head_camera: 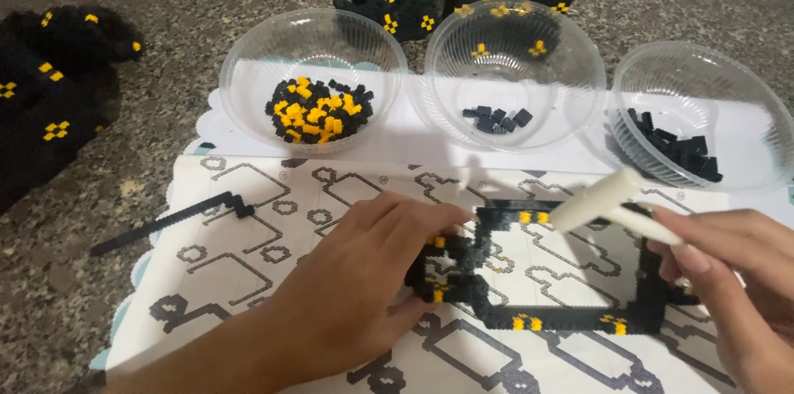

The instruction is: Assembling a structure using small interlocking plastic blocks and a plastic hammer.

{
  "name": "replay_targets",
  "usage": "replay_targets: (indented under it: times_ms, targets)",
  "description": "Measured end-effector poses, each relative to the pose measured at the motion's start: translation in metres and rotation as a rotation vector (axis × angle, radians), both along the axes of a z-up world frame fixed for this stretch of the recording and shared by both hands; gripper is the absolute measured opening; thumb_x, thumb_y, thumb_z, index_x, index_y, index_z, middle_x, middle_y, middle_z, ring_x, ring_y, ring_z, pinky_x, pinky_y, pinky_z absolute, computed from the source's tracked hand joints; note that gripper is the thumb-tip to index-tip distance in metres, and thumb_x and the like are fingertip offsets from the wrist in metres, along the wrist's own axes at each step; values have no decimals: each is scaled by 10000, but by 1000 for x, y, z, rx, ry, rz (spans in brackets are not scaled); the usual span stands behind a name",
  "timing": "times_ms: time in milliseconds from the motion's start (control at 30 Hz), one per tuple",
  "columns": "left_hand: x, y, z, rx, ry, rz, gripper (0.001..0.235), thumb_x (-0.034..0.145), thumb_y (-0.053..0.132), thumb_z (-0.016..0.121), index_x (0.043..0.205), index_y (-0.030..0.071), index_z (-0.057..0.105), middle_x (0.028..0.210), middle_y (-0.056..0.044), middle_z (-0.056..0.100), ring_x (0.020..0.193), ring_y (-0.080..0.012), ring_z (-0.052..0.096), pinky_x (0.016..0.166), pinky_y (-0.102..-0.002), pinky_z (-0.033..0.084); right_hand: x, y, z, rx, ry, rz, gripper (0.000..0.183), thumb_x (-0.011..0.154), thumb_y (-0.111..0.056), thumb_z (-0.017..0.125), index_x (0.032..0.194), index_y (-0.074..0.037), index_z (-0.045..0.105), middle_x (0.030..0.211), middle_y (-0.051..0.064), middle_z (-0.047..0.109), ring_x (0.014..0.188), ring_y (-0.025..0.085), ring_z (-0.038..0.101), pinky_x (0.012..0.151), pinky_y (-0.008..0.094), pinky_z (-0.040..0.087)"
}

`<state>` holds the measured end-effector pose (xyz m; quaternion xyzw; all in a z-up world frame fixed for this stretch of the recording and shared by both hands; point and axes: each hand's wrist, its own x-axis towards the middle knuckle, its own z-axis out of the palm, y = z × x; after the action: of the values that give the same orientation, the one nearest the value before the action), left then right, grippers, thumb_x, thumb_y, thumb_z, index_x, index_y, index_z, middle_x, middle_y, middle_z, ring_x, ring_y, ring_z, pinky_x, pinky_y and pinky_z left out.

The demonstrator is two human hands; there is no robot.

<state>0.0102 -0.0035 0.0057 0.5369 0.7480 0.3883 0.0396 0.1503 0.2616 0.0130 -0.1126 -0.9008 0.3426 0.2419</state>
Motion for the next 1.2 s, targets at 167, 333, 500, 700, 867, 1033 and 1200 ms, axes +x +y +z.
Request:
replay_targets:
  times_ms: [167, 333, 500, 700, 867, 1033, 1200]
  targets:
    - [-7, -2, -1, -38, 3, 16, 610, 729, 183, 723, 1263, 64, 452, 1168, -100, 574, 1084, -301, 493, 956, -430, 375, -13, -5, 19, 107, -69, 17, 276, 878, -80, 529, 1101, -22, 682, 871, 118, 681, 714, 186, 620, 696, 266, 471]
    - [-15, -8, 8, -125, -34, 22, 721, 656, 150, 781, 1292, 101, 445, 1189, -96, 573, 1106, -295, 487, 934, -422, 376, -16, -15, 25, 136, -46, 30, 223, 872, -55, 552, 1028, -20, 707, 864, 90, 689, 751, 171, 628, 693, 251, 434]
    - [-20, -10, 6, -176, -71, 7, 750, 700, 257, 783, 1341, 127, 416, 1232, -87, 573, 1100, -286, 514, 936, -412, 375, -18, -17, 19, 183, 21, 176, 213, 840, -18, 545, 995, -7, 691, 1011, 104, 714, 836, 175, 668, 761, 271, 507]
    - [-24, -11, -1, -232, -74, 3, 744, 709, 362, 773, 1335, 134, 440, 1126, -39, 638, 1025, -246, 565, 911, -381, 383, -19, -5, 13, 220, -51, 272, 283, 846, -60, 527, 1084, -58, 679, 1030, 56, 714, 864, 145, 679, 828, 254, 495]
    - [-25, -11, 5, -274, -152, -27, 767, 667, 300, 795, 1334, 150, 447, 1163, -40, 632, 1060, -223, 564, 950, -356, 344, -18, -5, 11, 188, -56, 251, 275, 846, -76, 535, 1072, -67, 690, 1037, 59, 711, 850, 136, 678, 804, 237, 496]
    - [-26, -12, 6, -321, -176, -22, 795, 634, 304, 819, 1328, 183, 451, 1126, -46, 640, 1044, -224, 576, 933, -354, 354, -18, -6, 13, 204, -41, 256, 253, 846, -81, 537, 1038, -58, 700, 969, 36, 724, 833, 131, 673, 784, 234, 500]
    - [-28, -14, 8, -331, -220, -15, 797, 642, 318, 822, 1337, 177, 457, 1147, -51, 624, 1055, -206, 587, 915, -327, 400, -21, -3, 16, 221, 43, 256, 257, 851, -50, 536, 1069, -16, 669, 1068, 81, 706, 840, 161, 671, 824, 263, 495]
